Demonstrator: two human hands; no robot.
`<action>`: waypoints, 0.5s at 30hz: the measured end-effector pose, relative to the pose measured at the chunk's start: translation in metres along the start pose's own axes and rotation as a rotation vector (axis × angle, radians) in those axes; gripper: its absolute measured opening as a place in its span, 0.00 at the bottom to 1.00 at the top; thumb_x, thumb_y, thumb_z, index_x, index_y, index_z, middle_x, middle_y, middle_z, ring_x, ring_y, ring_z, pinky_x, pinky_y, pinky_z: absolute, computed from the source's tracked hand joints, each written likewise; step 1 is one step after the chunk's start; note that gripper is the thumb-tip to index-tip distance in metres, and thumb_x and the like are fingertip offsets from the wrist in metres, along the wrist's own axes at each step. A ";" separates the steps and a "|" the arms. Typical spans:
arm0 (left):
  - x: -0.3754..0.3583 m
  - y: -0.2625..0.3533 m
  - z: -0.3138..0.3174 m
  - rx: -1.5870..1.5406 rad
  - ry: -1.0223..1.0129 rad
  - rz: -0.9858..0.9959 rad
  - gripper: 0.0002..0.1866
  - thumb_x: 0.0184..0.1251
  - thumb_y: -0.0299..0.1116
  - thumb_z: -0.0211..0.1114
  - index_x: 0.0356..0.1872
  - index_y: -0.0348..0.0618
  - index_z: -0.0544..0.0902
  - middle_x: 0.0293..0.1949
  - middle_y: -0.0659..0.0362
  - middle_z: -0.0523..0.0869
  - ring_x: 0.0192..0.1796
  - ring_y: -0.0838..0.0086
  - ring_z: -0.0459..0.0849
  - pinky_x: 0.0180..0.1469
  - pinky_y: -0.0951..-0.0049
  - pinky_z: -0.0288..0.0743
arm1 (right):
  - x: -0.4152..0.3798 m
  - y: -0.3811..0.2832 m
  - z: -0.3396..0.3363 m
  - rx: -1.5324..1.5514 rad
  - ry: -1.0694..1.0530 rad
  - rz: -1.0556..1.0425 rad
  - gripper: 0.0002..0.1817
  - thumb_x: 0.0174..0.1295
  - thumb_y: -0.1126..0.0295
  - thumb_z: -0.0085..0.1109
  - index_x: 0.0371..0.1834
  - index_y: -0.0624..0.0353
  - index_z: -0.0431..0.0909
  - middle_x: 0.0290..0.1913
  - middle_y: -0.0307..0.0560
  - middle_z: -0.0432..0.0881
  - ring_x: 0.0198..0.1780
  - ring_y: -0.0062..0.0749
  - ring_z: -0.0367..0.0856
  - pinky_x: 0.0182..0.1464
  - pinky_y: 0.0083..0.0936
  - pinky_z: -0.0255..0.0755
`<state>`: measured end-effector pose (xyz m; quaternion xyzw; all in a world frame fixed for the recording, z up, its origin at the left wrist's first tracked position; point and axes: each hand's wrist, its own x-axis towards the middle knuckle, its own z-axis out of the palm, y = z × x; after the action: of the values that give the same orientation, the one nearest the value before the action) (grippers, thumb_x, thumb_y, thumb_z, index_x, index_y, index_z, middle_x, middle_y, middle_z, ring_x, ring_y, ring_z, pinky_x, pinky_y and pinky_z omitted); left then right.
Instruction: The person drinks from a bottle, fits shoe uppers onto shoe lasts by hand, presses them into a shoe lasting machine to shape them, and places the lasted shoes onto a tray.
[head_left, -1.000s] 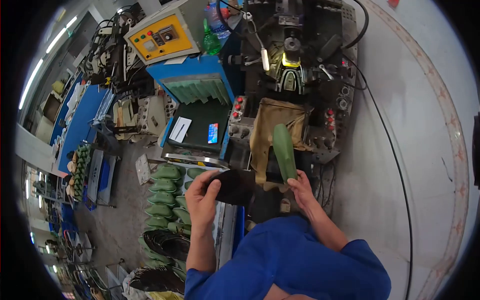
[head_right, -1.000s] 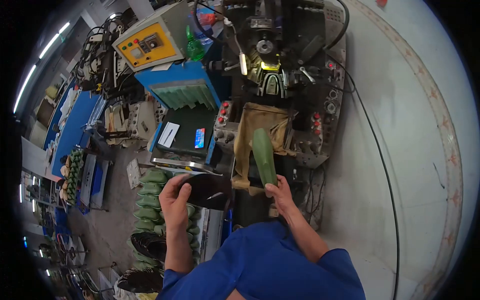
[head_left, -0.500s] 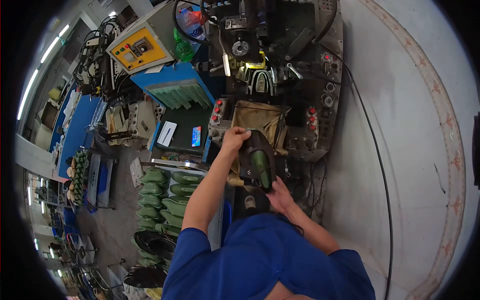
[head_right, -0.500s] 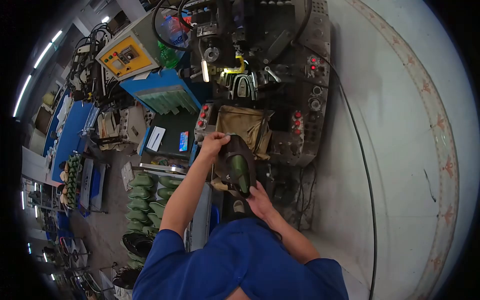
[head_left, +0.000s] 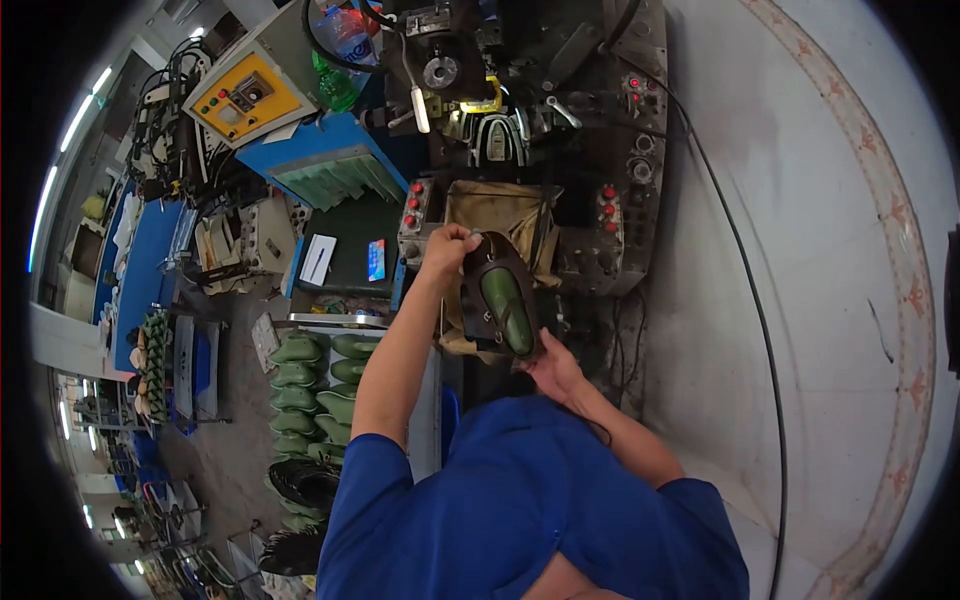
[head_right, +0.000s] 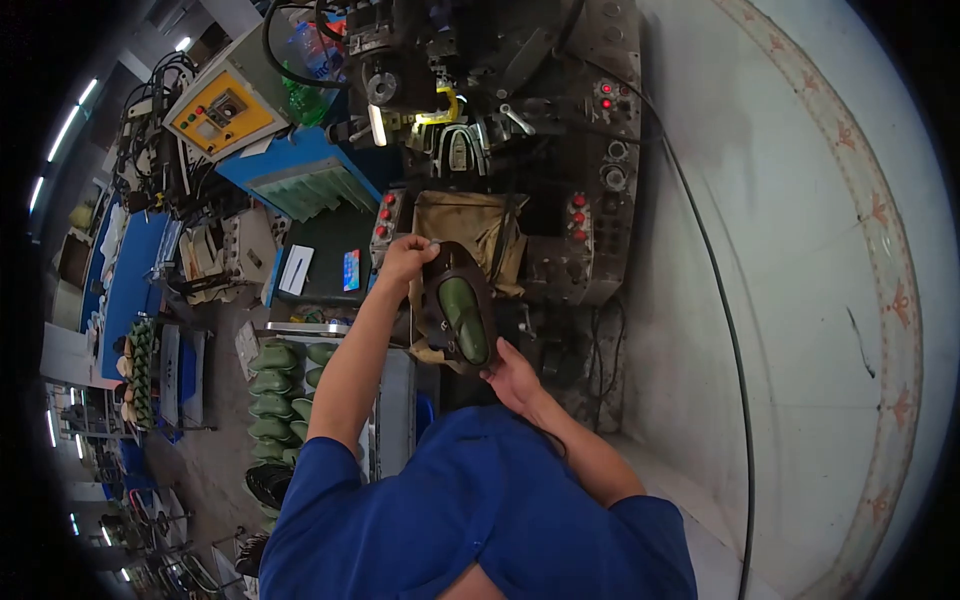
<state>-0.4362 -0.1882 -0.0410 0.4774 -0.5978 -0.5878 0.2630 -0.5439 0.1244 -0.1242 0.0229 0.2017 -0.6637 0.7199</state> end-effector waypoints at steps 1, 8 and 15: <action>0.000 -0.004 0.000 0.000 -0.010 -0.010 0.08 0.69 0.28 0.79 0.36 0.40 0.87 0.32 0.67 0.85 0.35 0.80 0.79 0.41 0.73 0.74 | 0.001 0.002 -0.001 -0.027 0.033 -0.032 0.13 0.86 0.56 0.57 0.58 0.51 0.83 0.51 0.39 0.89 0.48 0.28 0.82 0.53 0.31 0.73; 0.004 -0.015 0.000 0.035 0.055 0.044 0.09 0.68 0.29 0.80 0.33 0.40 0.86 0.29 0.67 0.82 0.32 0.80 0.76 0.36 0.71 0.70 | 0.003 0.001 0.005 -0.168 0.092 -0.106 0.10 0.81 0.55 0.65 0.50 0.47 0.84 0.42 0.31 0.89 0.38 0.19 0.83 0.41 0.22 0.72; 0.011 -0.022 -0.001 0.031 0.068 0.046 0.10 0.68 0.30 0.81 0.33 0.41 0.85 0.27 0.67 0.81 0.29 0.80 0.74 0.33 0.71 0.69 | 0.004 0.003 0.004 -0.187 0.112 -0.130 0.10 0.79 0.56 0.68 0.49 0.48 0.84 0.40 0.32 0.89 0.35 0.20 0.82 0.37 0.23 0.71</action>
<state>-0.4339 -0.1948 -0.0647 0.4873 -0.6085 -0.5556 0.2892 -0.5399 0.1198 -0.1224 -0.0202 0.3035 -0.6850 0.6621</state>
